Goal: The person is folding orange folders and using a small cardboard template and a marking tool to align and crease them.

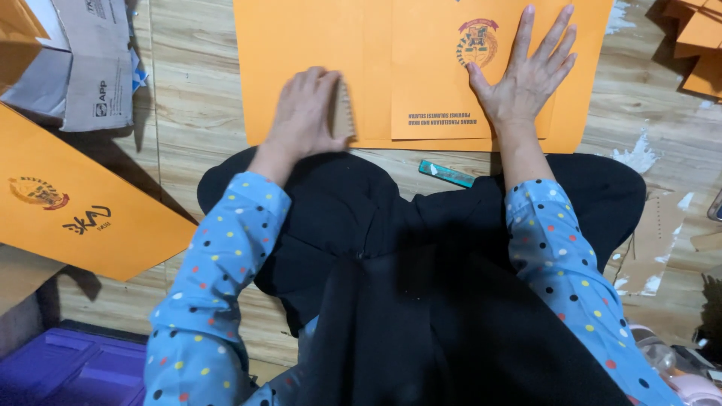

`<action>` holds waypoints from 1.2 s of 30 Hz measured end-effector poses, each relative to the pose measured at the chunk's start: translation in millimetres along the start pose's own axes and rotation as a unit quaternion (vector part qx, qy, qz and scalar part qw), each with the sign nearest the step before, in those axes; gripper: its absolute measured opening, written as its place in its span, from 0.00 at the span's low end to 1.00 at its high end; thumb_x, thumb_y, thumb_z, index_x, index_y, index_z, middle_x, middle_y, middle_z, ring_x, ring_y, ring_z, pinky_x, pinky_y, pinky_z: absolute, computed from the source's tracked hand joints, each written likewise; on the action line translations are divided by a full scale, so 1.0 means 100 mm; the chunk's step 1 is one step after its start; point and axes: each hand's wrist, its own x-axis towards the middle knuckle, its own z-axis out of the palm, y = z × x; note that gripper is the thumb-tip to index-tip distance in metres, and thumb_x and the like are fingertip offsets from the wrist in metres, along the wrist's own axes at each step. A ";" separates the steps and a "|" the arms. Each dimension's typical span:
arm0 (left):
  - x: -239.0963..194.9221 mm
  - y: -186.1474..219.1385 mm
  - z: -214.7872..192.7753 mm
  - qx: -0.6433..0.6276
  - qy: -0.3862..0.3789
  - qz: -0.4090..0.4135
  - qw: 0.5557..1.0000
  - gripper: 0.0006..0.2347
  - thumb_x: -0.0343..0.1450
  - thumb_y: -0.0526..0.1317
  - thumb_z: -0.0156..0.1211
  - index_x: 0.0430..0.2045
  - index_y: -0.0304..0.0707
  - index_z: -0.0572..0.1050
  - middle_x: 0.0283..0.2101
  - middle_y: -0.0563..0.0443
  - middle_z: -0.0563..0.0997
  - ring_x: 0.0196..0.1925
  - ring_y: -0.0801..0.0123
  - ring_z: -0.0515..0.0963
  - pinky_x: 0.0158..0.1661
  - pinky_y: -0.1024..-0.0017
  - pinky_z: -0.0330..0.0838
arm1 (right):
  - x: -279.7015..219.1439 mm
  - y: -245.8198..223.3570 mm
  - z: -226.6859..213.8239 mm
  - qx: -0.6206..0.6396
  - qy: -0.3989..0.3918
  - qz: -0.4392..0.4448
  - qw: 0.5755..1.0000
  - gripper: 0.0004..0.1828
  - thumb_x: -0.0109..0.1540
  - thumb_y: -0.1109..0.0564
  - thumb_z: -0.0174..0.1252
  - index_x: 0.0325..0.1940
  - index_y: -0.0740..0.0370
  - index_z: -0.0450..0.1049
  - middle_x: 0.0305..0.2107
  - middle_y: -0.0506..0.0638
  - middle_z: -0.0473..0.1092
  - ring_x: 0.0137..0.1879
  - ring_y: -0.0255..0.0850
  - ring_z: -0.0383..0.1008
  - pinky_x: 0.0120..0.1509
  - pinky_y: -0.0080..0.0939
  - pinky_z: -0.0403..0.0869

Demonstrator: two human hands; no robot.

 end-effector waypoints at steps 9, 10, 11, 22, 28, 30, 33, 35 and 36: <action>0.24 0.20 0.30 -0.004 0.009 0.061 0.998 0.38 0.46 0.49 0.68 0.50 0.38 0.59 0.47 0.44 0.63 0.48 0.53 0.62 0.52 0.49 0.53 | 0.00 0.01 0.06 0.022 -0.003 0.004 1.000 0.48 0.62 0.15 0.41 0.74 0.42 0.38 0.65 0.55 0.27 0.72 0.55 0.31 0.71 0.67 0.51; 0.25 0.18 0.30 -0.010 -0.003 0.067 0.998 0.38 0.47 0.49 0.68 0.51 0.37 0.59 0.47 0.44 0.62 0.49 0.53 0.61 0.53 0.49 0.52 | 0.00 0.01 0.06 0.022 -0.001 0.003 1.000 0.49 0.62 0.14 0.39 0.74 0.42 0.37 0.65 0.55 0.27 0.72 0.55 0.31 0.71 0.67 0.51; 0.25 0.17 0.31 -0.017 -0.017 0.074 0.997 0.37 0.48 0.50 0.67 0.51 0.37 0.59 0.48 0.44 0.62 0.50 0.52 0.60 0.54 0.49 0.51 | -0.01 0.02 0.06 0.021 0.001 0.004 1.000 0.49 0.62 0.14 0.38 0.74 0.42 0.36 0.66 0.55 0.26 0.73 0.55 0.31 0.71 0.67 0.52; 0.25 0.14 0.36 -0.016 -0.007 0.108 0.994 0.39 0.50 0.53 0.69 0.52 0.36 0.59 0.49 0.44 0.61 0.50 0.53 0.60 0.53 0.53 0.51 | 0.01 0.01 0.07 0.000 0.010 0.002 1.000 0.48 0.62 0.15 0.38 0.73 0.43 0.41 0.64 0.57 0.30 0.71 0.56 0.35 0.68 0.66 0.56; 0.24 0.16 0.34 -0.031 -0.018 0.103 0.994 0.33 0.51 0.50 0.70 0.49 0.45 0.61 0.48 0.45 0.61 0.50 0.51 0.60 0.53 0.50 0.51 | 0.01 0.02 0.08 -0.004 0.020 -0.001 1.000 0.48 0.61 0.15 0.37 0.72 0.45 0.44 0.64 0.57 0.32 0.70 0.56 0.36 0.67 0.66 0.58; 0.23 0.13 0.34 -0.037 -0.028 0.098 0.994 0.31 0.52 0.49 0.70 0.47 0.48 0.62 0.49 0.44 0.61 0.51 0.50 0.60 0.53 0.50 0.50 | 0.01 0.01 0.07 -0.008 0.022 -0.003 1.000 0.48 0.61 0.15 0.37 0.72 0.45 0.44 0.64 0.57 0.32 0.70 0.56 0.36 0.66 0.65 0.58; 0.22 0.09 0.34 -0.045 -0.044 0.112 0.992 0.33 0.53 0.50 0.71 0.51 0.49 0.61 0.51 0.45 0.59 0.53 0.50 0.57 0.54 0.53 0.49 | 0.01 0.01 0.06 -0.006 0.006 0.004 1.000 0.48 0.61 0.14 0.37 0.72 0.45 0.43 0.64 0.57 0.32 0.70 0.56 0.35 0.67 0.66 0.56; 0.19 0.07 0.34 -0.050 -0.052 0.105 0.992 0.40 0.52 0.49 0.72 0.57 0.44 0.54 0.54 0.48 0.60 0.55 0.55 0.58 0.57 0.55 0.47 | 0.01 0.01 0.08 -0.003 0.011 0.004 1.000 0.48 0.61 0.14 0.37 0.72 0.45 0.43 0.64 0.57 0.32 0.70 0.56 0.34 0.68 0.67 0.56; 0.19 0.08 0.33 -0.051 -0.052 0.104 0.992 0.40 0.52 0.49 0.72 0.57 0.44 0.54 0.54 0.48 0.60 0.55 0.55 0.58 0.57 0.55 0.47 | 0.01 0.00 0.07 -0.003 0.010 0.003 1.000 0.48 0.61 0.14 0.37 0.72 0.45 0.43 0.64 0.57 0.32 0.70 0.56 0.34 0.68 0.67 0.56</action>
